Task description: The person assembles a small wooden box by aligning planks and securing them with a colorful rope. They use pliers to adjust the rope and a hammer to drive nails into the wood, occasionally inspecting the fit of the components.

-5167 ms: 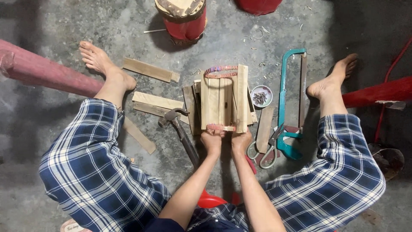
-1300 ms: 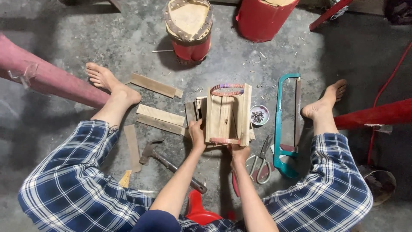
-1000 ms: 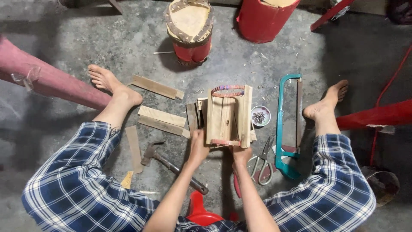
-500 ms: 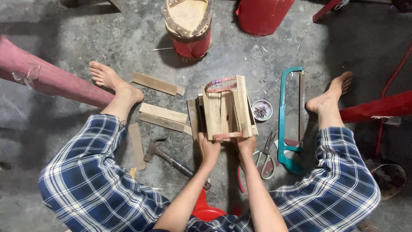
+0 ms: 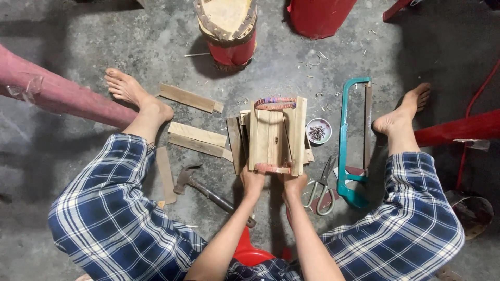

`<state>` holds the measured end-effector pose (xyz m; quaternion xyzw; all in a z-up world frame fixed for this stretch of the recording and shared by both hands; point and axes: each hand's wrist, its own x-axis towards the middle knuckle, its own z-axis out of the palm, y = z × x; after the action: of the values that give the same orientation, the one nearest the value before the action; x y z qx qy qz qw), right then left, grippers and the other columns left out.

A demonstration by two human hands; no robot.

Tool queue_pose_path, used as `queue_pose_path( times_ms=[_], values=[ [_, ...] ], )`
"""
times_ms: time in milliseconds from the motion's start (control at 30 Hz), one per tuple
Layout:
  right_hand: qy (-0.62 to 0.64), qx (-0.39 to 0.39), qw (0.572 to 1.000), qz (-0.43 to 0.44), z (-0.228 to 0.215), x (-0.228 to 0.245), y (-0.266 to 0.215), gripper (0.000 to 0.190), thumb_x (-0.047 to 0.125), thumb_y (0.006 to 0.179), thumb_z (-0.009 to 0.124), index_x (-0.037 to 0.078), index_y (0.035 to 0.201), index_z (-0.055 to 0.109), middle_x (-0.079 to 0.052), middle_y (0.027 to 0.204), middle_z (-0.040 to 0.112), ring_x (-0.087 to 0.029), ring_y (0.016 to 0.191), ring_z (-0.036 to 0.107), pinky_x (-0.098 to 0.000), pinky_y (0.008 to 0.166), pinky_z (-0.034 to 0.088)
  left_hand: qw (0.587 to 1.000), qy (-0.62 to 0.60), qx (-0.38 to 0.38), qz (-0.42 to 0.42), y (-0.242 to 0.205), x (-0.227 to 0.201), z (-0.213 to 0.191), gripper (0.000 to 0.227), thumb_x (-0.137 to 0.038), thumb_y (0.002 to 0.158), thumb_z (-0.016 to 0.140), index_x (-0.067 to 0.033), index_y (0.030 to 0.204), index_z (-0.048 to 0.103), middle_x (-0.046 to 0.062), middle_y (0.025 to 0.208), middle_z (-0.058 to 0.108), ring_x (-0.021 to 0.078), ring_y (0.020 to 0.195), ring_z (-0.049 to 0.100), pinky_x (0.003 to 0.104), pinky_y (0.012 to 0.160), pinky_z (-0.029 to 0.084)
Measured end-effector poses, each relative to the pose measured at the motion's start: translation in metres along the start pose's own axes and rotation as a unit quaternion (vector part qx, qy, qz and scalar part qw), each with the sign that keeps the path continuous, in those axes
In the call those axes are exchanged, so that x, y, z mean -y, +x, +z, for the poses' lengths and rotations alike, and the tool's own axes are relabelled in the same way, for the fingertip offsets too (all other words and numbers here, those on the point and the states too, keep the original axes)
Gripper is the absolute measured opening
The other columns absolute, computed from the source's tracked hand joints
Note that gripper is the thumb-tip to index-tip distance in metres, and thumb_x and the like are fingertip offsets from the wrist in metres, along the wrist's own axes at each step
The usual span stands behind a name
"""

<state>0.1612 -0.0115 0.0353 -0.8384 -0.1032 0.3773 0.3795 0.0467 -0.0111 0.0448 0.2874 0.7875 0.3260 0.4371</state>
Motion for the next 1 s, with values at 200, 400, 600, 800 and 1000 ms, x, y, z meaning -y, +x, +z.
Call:
queue_pose_path(
  times_ms=[200,400,600,800,1000],
  values=[
    [0.118,0.015,0.993,0.024,-0.003,0.026,-0.012,0.019,0.002,0.082,0.075,-0.001,0.101,0.077,-0.024,0.088,0.072,-0.032,0.077,0.073,-0.0406,0.063,0.065,0.999,0.014,0.004,-0.052,0.011,0.021,0.018,0.036,-0.029,0.082,0.080,-0.0111,0.113,0.072,0.019,0.097,0.077,0.0380,0.101,0.073,0.048,0.081,0.060],
    [0.011,0.022,0.998,-0.056,0.006,0.009,0.043,0.026,0.007,0.079,0.077,0.001,0.104,0.076,-0.026,0.087,0.072,-0.037,0.087,0.072,-0.0449,0.046,0.038,0.996,-0.036,-0.023,-0.079,0.013,0.022,0.048,0.037,-0.030,0.085,0.075,-0.0068,0.114,0.071,0.020,0.098,0.076,0.0385,0.102,0.073,0.050,0.085,0.060],
    [-0.054,0.020,0.994,-0.097,0.005,-0.001,0.048,0.021,0.014,0.080,0.078,0.004,0.098,0.079,-0.026,0.086,0.072,-0.039,0.086,0.072,-0.0367,0.064,0.048,0.993,-0.010,-0.046,-0.104,0.019,0.046,0.059,0.035,-0.029,0.083,0.076,-0.0077,0.110,0.073,0.018,0.097,0.077,0.0358,0.103,0.073,0.050,0.085,0.060],
    [-0.153,-0.047,0.981,-0.108,0.007,-0.009,0.052,0.017,0.024,0.078,0.082,0.021,0.094,0.082,-0.014,0.089,0.077,-0.039,0.101,0.072,-0.0462,0.089,0.053,0.997,-0.032,-0.014,-0.063,0.004,0.007,0.032,0.034,-0.022,0.085,0.072,-0.0009,0.112,0.070,0.025,0.099,0.075,0.0437,0.103,0.071,0.054,0.083,0.057],
    [-0.200,-0.043,0.973,-0.110,0.001,-0.002,0.057,0.023,0.030,0.077,0.076,0.015,0.094,0.080,-0.017,0.088,0.076,-0.043,0.099,0.070,-0.0542,0.084,0.052,0.999,-0.029,-0.001,-0.035,-0.007,-0.024,0.020,0.032,-0.017,0.086,0.070,0.0023,0.111,0.069,0.028,0.099,0.074,0.0465,0.104,0.070,0.055,0.083,0.055]
  ],
)
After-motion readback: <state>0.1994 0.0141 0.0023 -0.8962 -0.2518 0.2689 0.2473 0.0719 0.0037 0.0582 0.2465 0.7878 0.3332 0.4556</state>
